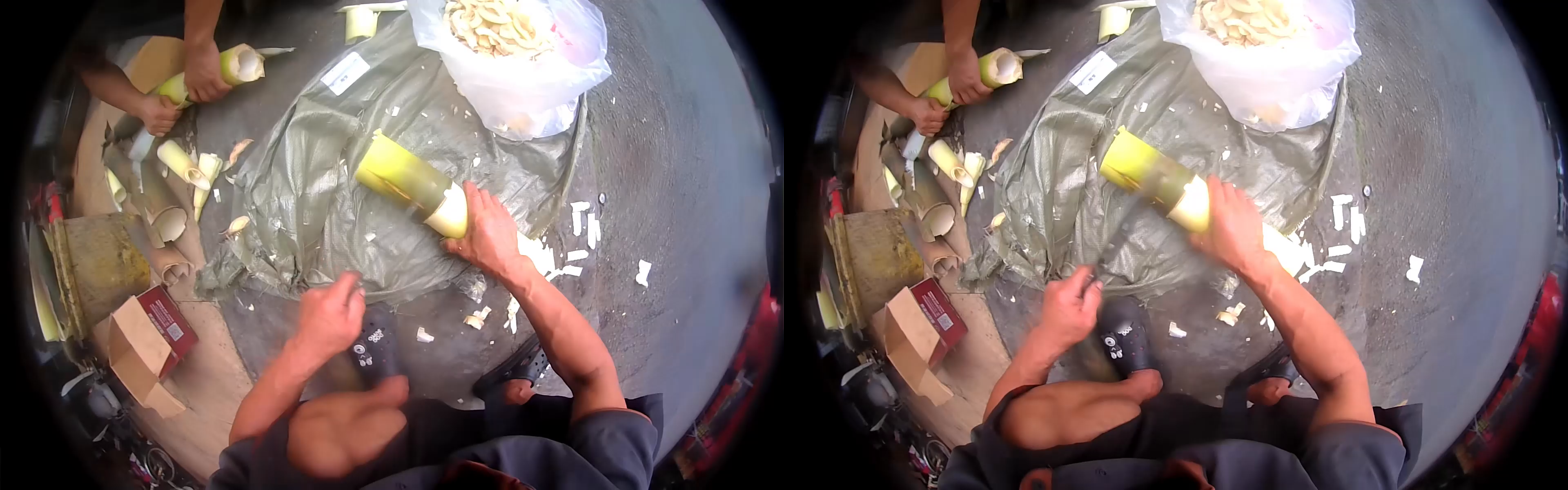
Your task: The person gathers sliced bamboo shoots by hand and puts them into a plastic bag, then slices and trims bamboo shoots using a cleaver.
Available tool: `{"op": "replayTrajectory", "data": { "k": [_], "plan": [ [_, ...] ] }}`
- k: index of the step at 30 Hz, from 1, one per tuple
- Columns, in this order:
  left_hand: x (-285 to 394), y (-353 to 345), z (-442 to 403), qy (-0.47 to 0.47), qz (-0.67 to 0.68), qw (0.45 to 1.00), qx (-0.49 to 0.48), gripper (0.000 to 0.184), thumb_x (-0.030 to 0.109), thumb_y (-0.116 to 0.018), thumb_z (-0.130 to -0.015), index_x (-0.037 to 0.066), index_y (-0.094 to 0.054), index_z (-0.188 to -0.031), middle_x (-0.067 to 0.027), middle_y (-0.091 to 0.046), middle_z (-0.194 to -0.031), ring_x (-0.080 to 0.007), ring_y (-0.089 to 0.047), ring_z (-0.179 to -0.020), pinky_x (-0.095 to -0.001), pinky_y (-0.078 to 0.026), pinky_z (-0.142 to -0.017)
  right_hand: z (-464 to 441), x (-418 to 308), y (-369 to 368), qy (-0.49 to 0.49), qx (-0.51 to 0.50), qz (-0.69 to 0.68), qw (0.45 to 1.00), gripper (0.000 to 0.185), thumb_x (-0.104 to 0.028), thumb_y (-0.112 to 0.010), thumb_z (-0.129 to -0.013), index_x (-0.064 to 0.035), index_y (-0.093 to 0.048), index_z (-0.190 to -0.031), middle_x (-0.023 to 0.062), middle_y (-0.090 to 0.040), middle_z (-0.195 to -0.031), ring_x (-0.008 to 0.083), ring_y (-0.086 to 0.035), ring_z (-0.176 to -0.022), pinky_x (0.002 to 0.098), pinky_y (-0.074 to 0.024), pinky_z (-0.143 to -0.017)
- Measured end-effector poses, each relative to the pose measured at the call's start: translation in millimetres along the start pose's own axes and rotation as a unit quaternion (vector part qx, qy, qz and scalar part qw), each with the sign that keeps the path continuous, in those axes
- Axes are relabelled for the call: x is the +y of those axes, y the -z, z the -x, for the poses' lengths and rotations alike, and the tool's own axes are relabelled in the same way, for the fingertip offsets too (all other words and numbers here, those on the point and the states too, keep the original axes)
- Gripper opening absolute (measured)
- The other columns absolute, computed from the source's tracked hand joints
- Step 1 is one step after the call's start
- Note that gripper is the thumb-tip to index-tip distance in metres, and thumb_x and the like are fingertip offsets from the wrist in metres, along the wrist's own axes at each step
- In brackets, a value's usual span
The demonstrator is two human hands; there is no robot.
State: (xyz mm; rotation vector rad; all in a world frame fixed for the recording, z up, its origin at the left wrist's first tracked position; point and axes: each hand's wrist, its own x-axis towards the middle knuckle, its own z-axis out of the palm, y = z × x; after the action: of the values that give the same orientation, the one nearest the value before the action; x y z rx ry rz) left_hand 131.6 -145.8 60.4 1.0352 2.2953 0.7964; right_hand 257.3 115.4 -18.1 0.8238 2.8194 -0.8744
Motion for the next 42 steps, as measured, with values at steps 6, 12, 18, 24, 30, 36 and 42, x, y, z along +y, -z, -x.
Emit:
{"op": "replayTrajectory", "data": {
  "k": [6, 12, 18, 24, 30, 36, 42],
  "plan": [
    [16, -10, 10, -0.012, -0.076, 0.997, -0.029, 0.011, 0.009, -0.061, -0.088, 0.005, -0.06, -0.099, -0.0174, -0.065, -0.067, -0.0403, -0.064, -0.059, -0.0502, -0.049, -0.055, 5, -6, -6, -0.037, -0.005, -0.041, 0.998, 0.093, -0.027, -0.09, -0.059, 0.0014, -0.046, -0.136, 0.021, -0.06, -0.112, 0.0402, -0.06, -0.103, 0.0483, -0.0495, -0.09],
    [25, -7, 5, -0.008, -0.12, 0.992, -0.048, 0.014, 0.009, -0.061, -0.089, 0.004, -0.062, -0.101, -0.0204, -0.064, -0.067, -0.0426, -0.063, -0.061, -0.0516, -0.048, -0.056, 8, -5, -7, -0.078, -0.007, -0.045, 0.996, 0.091, -0.026, -0.089, -0.06, 0.0006, -0.047, -0.135, 0.0206, -0.06, -0.114, 0.0399, -0.061, -0.105, 0.0499, -0.0498, -0.089],
    [35, 1, -1, -0.003, -0.187, 0.979, -0.087, 0.012, 0.01, -0.06, -0.088, 0.004, -0.061, -0.099, -0.022, -0.065, -0.069, -0.0447, -0.063, -0.064, -0.0534, -0.049, -0.058, 10, -5, -7, -0.081, -0.013, -0.066, 0.994, 0.094, -0.026, -0.09, -0.061, 0.0016, -0.044, -0.138, 0.0203, -0.059, -0.118, 0.0389, -0.06, -0.109, 0.0506, -0.0497, -0.091],
    [49, 0, -7, 0.017, -0.226, 0.969, -0.101, 0.006, 0.008, -0.058, -0.087, 0.004, -0.055, -0.091, -0.0212, -0.066, -0.069, -0.0445, -0.064, -0.065, -0.0552, -0.05, -0.06, 10, -3, -8, -0.076, -0.003, -0.066, 0.995, 0.095, -0.026, -0.09, -0.06, 0.0017, -0.044, -0.139, 0.0192, -0.059, -0.117, 0.0381, -0.06, -0.109, 0.0501, -0.0501, -0.091],
    [69, -3, -11, 0.062, -0.275, 0.951, -0.131, 0.011, 0.01, -0.059, -0.087, 0.003, -0.055, -0.095, -0.0261, -0.064, -0.067, -0.0487, -0.063, -0.065, -0.0586, -0.049, -0.063, 12, 0, -13, -0.063, 0.011, -0.073, 0.995, 0.092, -0.024, -0.089, -0.06, 0.0019, -0.044, -0.137, 0.018, -0.059, -0.115, 0.0373, -0.06, -0.106, 0.049, -0.0501, -0.088],
    [88, -9, -37, 0.118, -0.309, 0.929, -0.168, 0.012, 0.01, -0.06, -0.087, 0.001, -0.055, -0.093, -0.0273, -0.064, -0.068, -0.0493, -0.063, -0.066, -0.0587, -0.049, -0.065, 9, 4, -19, -0.045, 0.022, -0.08, 0.996, 0.089, -0.022, -0.088, -0.06, 0.0017, -0.045, -0.133, 0.0161, -0.058, -0.113, 0.0353, -0.059, -0.102, 0.0477, -0.049, -0.085],
    [108, -22, -60, 0.163, -0.329, 0.909, -0.196, 0.015, 0.011, -0.059, -0.085, -0.001, -0.056, -0.094, -0.0276, -0.065, -0.068, -0.0475, -0.066, -0.066, -0.0575, -0.052, -0.067, 10, 5, -27, -0.046, 0.029, -0.086, 0.995, 0.087, -0.021, -0.088, -0.059, 0.0025, -0.046, -0.132, 0.014, -0.057, -0.11, 0.0324, -0.058, -0.098, 0.0445, -0.0474, -0.083]
  ]
}}
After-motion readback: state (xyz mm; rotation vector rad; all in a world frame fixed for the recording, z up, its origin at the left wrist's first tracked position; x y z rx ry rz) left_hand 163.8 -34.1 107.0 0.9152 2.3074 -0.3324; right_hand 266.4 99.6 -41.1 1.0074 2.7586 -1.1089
